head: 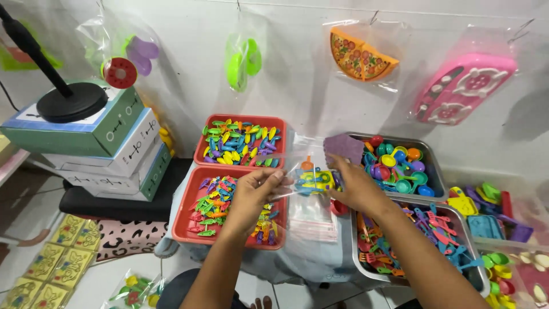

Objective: The person sits on the floor and packs small plastic toy cutlery and a yellow toy plate into a clear plastic bag. They pick up various colorful plastic forks, spoons, and knives from metal trays and place them into the bag along with the plate. The person then wipes the yellow plate with a purple cloth before placing it into the bag.

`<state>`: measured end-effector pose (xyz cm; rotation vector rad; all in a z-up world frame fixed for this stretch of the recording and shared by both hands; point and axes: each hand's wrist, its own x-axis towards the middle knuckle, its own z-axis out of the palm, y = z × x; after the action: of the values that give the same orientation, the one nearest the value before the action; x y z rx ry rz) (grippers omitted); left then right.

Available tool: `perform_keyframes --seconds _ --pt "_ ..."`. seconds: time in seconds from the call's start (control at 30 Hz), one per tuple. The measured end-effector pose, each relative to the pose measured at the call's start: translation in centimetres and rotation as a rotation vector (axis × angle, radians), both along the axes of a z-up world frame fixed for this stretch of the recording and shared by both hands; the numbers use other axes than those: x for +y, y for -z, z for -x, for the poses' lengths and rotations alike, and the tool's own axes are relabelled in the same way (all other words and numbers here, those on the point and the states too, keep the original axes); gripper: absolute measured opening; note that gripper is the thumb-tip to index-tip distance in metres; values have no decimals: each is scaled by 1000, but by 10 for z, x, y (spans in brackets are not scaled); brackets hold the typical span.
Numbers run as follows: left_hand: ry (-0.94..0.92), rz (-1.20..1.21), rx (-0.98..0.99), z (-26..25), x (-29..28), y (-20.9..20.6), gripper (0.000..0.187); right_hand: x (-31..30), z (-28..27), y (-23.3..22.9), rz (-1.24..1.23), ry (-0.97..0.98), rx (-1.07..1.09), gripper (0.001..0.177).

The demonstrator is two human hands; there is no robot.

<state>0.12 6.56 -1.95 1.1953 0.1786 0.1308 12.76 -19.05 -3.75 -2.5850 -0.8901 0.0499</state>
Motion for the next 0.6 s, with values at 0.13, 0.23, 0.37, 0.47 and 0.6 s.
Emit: perform_keyframes --seconds 0.13,0.23,0.37,0.47,0.6 --pt "-1 18 -11 4 4 -5 23 24 -21 5 289 -5 28 107" --pt "14 44 -20 6 9 -8 25 36 -29 15 405 -14 -17 110" --pt "11 70 -43 9 14 -11 23 47 -12 -3 438 -86 -188 110" --pt "3 54 -55 12 17 -14 22 50 1 -15 422 -161 -305 111" --pt "-22 7 -70 16 14 -23 22 52 18 -37 312 -196 -288 94"
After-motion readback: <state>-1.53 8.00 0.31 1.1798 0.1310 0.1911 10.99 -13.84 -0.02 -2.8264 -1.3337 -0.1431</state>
